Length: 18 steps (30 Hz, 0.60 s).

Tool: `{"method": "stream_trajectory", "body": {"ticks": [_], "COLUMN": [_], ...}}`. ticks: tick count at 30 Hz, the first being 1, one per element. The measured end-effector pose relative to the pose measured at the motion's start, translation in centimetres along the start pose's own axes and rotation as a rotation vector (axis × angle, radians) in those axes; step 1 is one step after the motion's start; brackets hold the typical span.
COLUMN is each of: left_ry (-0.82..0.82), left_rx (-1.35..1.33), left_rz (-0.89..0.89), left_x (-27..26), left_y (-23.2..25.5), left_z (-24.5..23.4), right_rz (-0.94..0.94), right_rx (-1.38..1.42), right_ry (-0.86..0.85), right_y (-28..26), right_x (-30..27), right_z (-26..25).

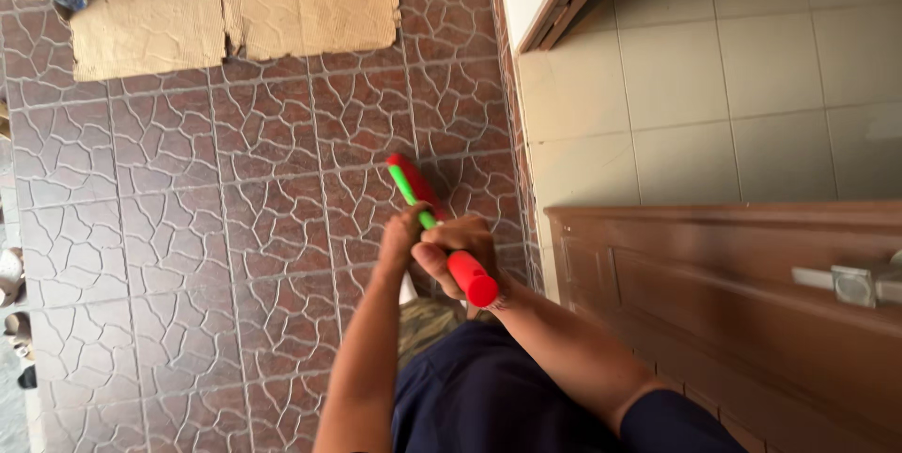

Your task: The person sweeps the tiled floor using a broom, pushing debris across the entryway floor and around a shoe rack and parked motorcycle.

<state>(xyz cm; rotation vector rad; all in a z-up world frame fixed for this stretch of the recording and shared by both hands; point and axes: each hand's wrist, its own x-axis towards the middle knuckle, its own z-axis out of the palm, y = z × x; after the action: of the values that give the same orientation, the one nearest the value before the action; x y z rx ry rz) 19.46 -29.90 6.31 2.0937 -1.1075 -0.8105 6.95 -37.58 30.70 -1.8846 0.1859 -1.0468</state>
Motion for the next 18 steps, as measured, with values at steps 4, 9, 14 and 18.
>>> {"method": "stream_trajectory", "body": {"ticks": [4,9,14,18], "left_ry": [0.155,0.141,0.078,-0.017], "left_rx": [0.184,0.206,0.063,-0.017], "left_rz": [0.177,0.182,0.204,0.254], "left_x": [-3.2,-4.9,-3.4,0.3], "left_y": [-0.6,-1.2,-1.4,0.5], "left_z": [-5.1,-8.8,-7.9,-2.1], "right_rz": [0.041,0.261,0.050,-0.244], "right_rx": [0.187,0.655,0.590,0.368], "right_ry": [-0.008,0.209,0.180,0.061], "right_y": [-1.6,-2.6,-5.6,-8.6], "right_x": [-0.6,-2.1,-2.1,-0.6], "right_z": [0.8,0.1,-0.6,-1.8]}}
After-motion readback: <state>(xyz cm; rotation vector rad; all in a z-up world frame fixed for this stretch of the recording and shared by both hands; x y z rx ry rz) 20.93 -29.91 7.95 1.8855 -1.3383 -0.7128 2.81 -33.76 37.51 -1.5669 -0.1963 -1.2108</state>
